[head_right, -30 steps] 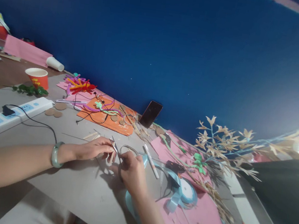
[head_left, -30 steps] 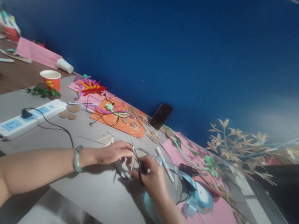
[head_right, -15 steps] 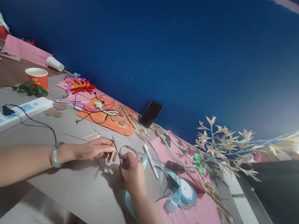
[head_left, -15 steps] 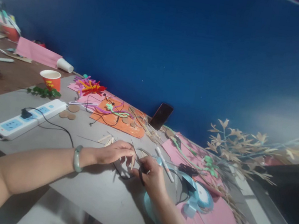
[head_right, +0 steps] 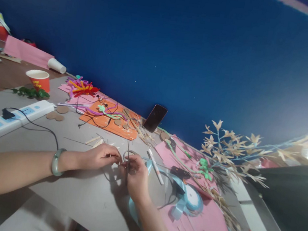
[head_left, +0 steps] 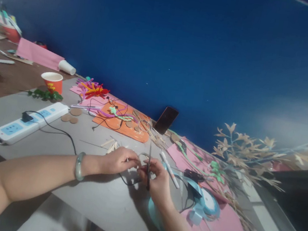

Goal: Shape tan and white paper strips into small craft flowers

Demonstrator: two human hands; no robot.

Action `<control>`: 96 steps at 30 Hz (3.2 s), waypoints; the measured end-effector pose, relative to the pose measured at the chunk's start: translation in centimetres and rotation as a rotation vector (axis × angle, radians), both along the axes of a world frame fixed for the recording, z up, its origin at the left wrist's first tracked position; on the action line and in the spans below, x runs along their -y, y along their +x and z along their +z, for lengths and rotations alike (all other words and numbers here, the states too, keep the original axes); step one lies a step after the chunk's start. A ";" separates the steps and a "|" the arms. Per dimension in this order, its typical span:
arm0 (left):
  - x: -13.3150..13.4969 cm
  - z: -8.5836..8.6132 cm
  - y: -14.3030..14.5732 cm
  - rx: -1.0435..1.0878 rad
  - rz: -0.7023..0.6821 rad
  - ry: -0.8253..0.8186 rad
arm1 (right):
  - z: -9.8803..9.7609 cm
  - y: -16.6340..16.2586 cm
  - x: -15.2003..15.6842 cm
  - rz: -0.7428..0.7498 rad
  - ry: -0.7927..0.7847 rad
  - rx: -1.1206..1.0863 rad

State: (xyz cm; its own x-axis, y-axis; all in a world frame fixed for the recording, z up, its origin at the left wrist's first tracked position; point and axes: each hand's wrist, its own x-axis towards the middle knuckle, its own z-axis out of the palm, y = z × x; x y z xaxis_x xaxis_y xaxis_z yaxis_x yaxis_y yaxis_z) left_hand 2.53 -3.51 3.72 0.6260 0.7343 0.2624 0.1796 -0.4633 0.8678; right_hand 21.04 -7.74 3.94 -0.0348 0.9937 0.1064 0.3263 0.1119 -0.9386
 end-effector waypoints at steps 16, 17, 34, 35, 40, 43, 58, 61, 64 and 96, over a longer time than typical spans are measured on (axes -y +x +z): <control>-3.1 -1.2 -1.5 -0.466 0.320 0.253 | -0.6 5.0 -3.1 -0.088 0.044 0.480; -3.2 -1.2 -1.6 -0.483 0.315 0.270 | -0.6 5.0 -3.2 -0.114 0.058 0.491; -2.4 -1.1 -1.4 -0.460 0.179 0.135 | -0.1 2.0 -1.4 -0.127 0.161 0.293; -2.4 -0.9 -1.3 -0.397 0.184 0.064 | 0.0 1.7 -1.3 -0.105 0.123 0.229; -1.8 0.0 -0.7 -0.078 0.173 -0.282 | 0.0 0.0 -0.6 0.016 -0.101 -0.084; -1.3 -0.1 -0.1 0.024 0.200 -0.320 | -0.1 -0.8 -0.2 0.059 -0.147 -0.166; -0.4 0.9 0.1 0.167 0.187 -0.514 | -0.2 -0.4 -0.4 0.050 -0.204 -0.335; -0.6 0.7 -0.1 0.175 0.141 -0.521 | -0.2 -0.4 -0.2 0.036 -0.203 -0.366; -0.8 0.0 0.0 0.189 0.067 -0.565 | -0.3 -0.4 -0.2 0.025 -0.196 -0.393; -0.7 1.0 -0.3 0.373 0.158 -0.462 | 0.6 -0.8 0.1 0.098 -0.208 -0.022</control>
State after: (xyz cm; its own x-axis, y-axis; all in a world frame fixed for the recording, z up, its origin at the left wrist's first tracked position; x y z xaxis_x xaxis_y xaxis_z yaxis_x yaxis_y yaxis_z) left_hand 2.27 -2.82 4.67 0.4274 0.9009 0.0758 -0.1395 -0.0171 0.9901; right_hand 20.22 -7.89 4.51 -0.1324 0.9862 -0.0990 0.3021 -0.0550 -0.9517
